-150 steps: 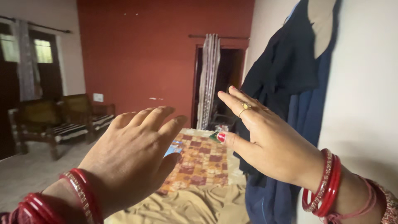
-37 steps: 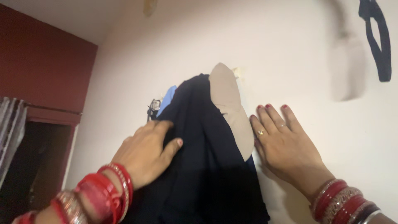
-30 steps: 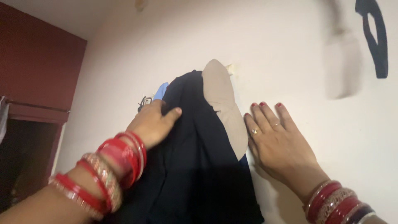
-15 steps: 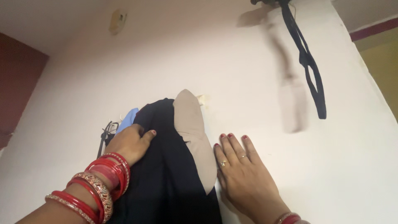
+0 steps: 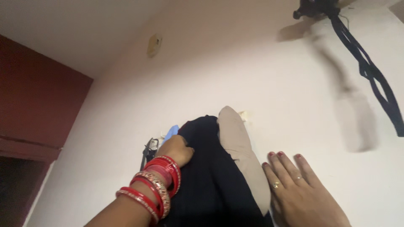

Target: The person folds a stack of patterned cloths on a table and places them in a basket. They then move to a bedroom, take a light blue shirt from a wall rack, lay it on a bed, and button it up.

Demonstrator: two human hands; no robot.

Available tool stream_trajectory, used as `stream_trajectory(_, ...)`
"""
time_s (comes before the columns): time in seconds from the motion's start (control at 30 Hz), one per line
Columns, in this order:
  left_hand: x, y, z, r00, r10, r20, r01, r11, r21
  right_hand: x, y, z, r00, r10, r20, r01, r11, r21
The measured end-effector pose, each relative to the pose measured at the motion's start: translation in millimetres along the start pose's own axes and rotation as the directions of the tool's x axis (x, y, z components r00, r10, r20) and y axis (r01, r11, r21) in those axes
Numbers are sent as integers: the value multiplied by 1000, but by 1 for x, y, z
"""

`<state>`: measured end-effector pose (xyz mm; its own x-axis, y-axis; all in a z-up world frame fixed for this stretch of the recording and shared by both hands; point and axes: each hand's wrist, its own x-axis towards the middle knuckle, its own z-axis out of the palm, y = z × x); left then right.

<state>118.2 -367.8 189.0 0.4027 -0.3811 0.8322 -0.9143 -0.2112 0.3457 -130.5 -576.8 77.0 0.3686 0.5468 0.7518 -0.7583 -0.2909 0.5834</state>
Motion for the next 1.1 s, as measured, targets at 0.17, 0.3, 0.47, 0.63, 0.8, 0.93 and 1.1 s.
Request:
stream_trajectory(0.17,-2,11,-12,993,-98,-72,93,994,-60,-5,7,18,996,-28,-79,29,1000,11)
stream_trajectory(0.3,4,18,-12,972,-184,-147,159,973,-166,-4,10,25,989,-37,-141,43,998,45)
stream_trajectory(0.47,29,22,-22,934,-256,-249,155,919,-363,0,14,27,974,-76,-213,84,996,26)
stream_trajectory(0.63,53,27,-23,841,-293,-455,-50,796,-603,-3,14,23,987,-89,-134,88,996,-14)
stream_trajectory(0.8,59,33,-17,814,-271,-513,-128,779,-614,-5,12,27,988,-68,-137,68,998,-6)
stream_trajectory(0.93,51,28,-21,809,-258,-528,-105,821,-562,-5,14,35,980,-85,-182,90,996,21)
stream_trajectory(1.1,28,20,-27,833,-219,-507,-90,852,-516,-8,13,42,987,-58,-148,64,997,36)
